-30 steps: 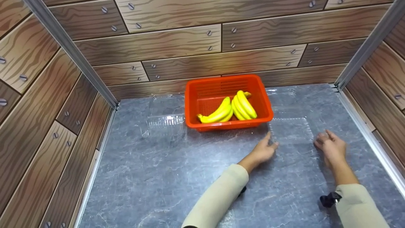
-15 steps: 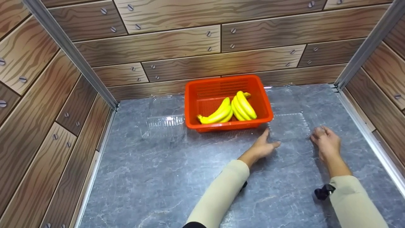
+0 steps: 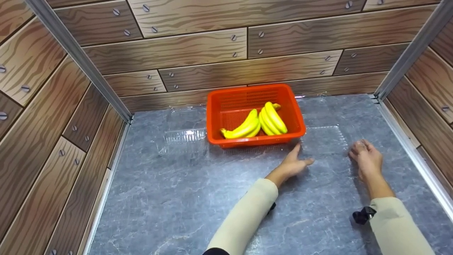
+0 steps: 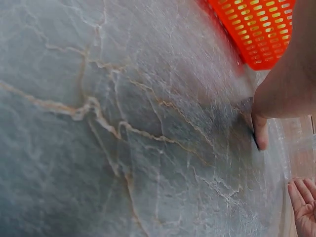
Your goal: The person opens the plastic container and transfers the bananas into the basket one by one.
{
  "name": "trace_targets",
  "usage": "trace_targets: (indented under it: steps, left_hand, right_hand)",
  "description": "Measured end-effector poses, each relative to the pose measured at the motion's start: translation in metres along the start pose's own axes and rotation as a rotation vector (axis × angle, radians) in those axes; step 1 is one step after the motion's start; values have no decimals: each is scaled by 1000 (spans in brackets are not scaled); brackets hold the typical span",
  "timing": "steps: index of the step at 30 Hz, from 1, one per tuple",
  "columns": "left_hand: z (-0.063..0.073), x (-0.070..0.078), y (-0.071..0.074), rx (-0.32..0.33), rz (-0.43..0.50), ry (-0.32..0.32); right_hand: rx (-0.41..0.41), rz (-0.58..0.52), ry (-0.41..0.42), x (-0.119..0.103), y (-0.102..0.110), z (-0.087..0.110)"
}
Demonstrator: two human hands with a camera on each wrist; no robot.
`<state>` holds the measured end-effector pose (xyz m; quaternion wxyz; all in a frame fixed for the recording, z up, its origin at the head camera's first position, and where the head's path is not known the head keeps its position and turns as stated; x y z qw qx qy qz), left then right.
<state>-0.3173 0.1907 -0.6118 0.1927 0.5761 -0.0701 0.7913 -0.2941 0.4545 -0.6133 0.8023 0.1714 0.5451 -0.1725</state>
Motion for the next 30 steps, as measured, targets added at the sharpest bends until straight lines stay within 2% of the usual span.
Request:
trace_targets:
  steps: [7, 10, 13, 18, 22, 26, 30]
  left_hand:
    - [10, -2, 5, 11, 59, -36]
    - [19, -1, 11, -9, 77, -71]
    - [29, 1, 19, -32, 64, -128]
    - [50, 4, 41, -85, 43, -246]
    - [67, -1, 62, -111, 29, -276]
    - [82, -12, 88, -97, 34, -300]
    - [99, -24, 116, -55, 1, -331]
  right_hand:
    - [39, -150, 11, -7, 11, 15]
    - [52, -134, 30, -10, 14, 26]
    - [73, -17, 59, -12, 18, 39]
    - [137, 238, 139, -13, 19, 59]
    - [153, 444, 287, -16, 9, 76]
    - [96, 598, 490, -20, -17, 95]
    - [-21, 688, 636, -18, -48, 114]
Point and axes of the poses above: each hand's wrist, its own z-axis away from the middle knuckle, its own y-axis out of the back of the hand, x = y × z, the point moved 9 cm from there along -z, towards the middle knuckle, and after that the axes turned 7 degrees about z, right-handed, at the moved point
